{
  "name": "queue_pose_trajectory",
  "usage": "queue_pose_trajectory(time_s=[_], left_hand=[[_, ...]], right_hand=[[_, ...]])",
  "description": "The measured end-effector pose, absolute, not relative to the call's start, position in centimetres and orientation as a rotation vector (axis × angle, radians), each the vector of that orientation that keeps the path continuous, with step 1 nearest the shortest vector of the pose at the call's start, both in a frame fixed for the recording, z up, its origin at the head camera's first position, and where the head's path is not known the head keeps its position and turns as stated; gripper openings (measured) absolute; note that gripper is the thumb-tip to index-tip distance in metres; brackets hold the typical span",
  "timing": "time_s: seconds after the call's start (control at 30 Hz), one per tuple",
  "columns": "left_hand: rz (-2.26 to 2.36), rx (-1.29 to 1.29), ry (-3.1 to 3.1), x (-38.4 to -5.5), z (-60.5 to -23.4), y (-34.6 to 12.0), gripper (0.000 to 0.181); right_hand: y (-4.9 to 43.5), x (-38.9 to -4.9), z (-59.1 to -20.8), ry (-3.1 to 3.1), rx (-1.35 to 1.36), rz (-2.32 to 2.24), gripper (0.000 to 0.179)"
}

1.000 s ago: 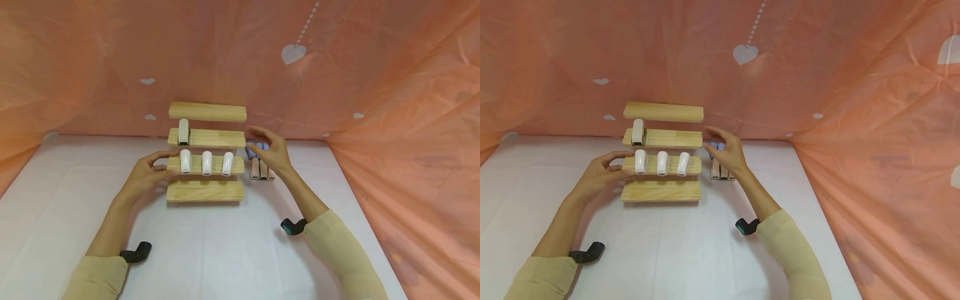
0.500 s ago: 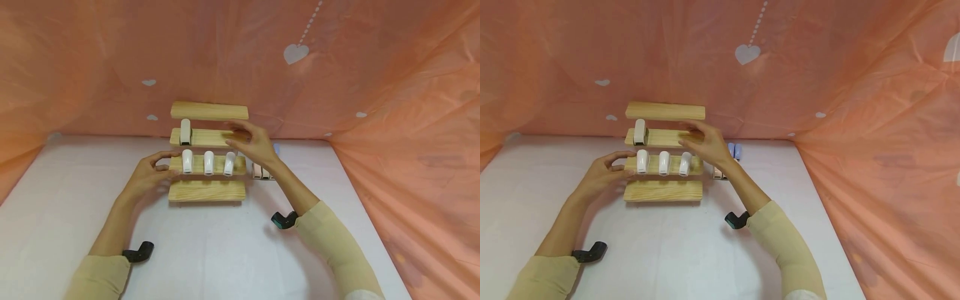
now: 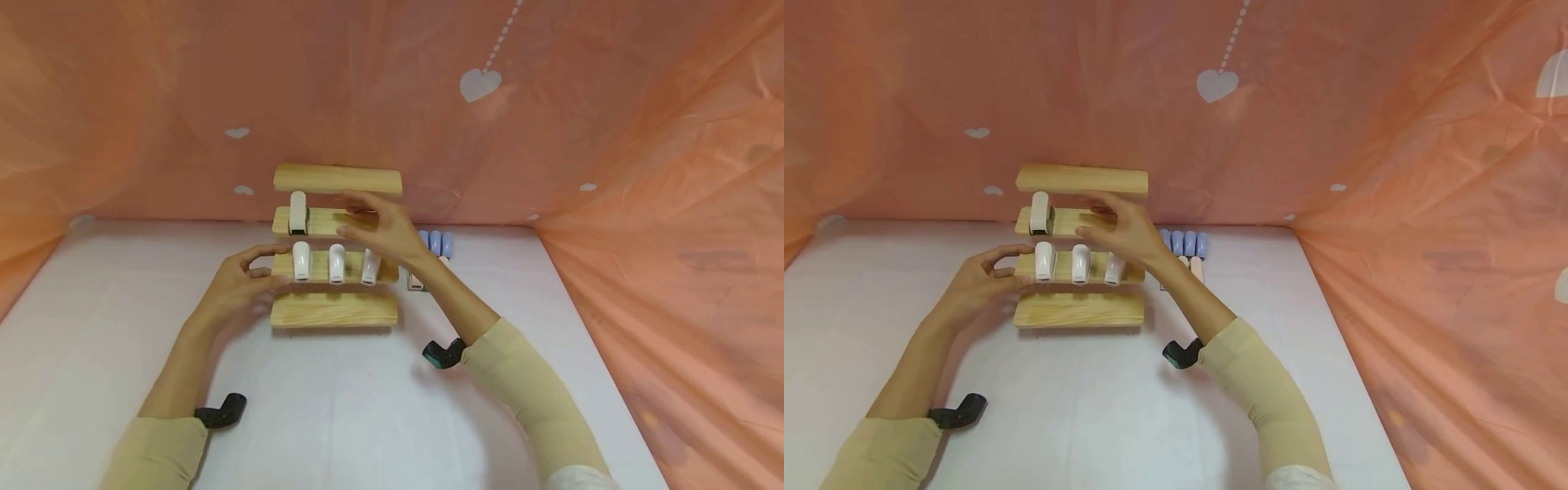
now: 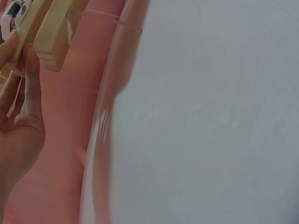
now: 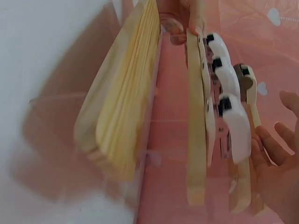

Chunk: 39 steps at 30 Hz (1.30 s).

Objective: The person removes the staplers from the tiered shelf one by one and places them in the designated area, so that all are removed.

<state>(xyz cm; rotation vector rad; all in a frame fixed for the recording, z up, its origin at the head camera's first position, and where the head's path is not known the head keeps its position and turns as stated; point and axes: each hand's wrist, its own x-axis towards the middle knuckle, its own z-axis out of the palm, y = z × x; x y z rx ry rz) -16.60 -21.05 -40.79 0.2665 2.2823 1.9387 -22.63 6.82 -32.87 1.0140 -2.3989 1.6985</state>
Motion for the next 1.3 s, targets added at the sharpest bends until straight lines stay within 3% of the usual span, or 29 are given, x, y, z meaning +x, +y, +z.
queue_pose_trajectory(time_s=[0.53, 1.3], left_hand=[[1.972, 0.271, 2.266, -16.2, -40.9, -21.2, 0.053], [1.933, 0.297, 2.277, -16.2, -40.6, -21.1, 0.054]], right_hand=[[3.4, -23.1, -32.1, -2.529, 1.112, 1.597, 0.059], [0.6, -23.3, -31.5, -2.781, 0.920, 1.307, 0.067]])
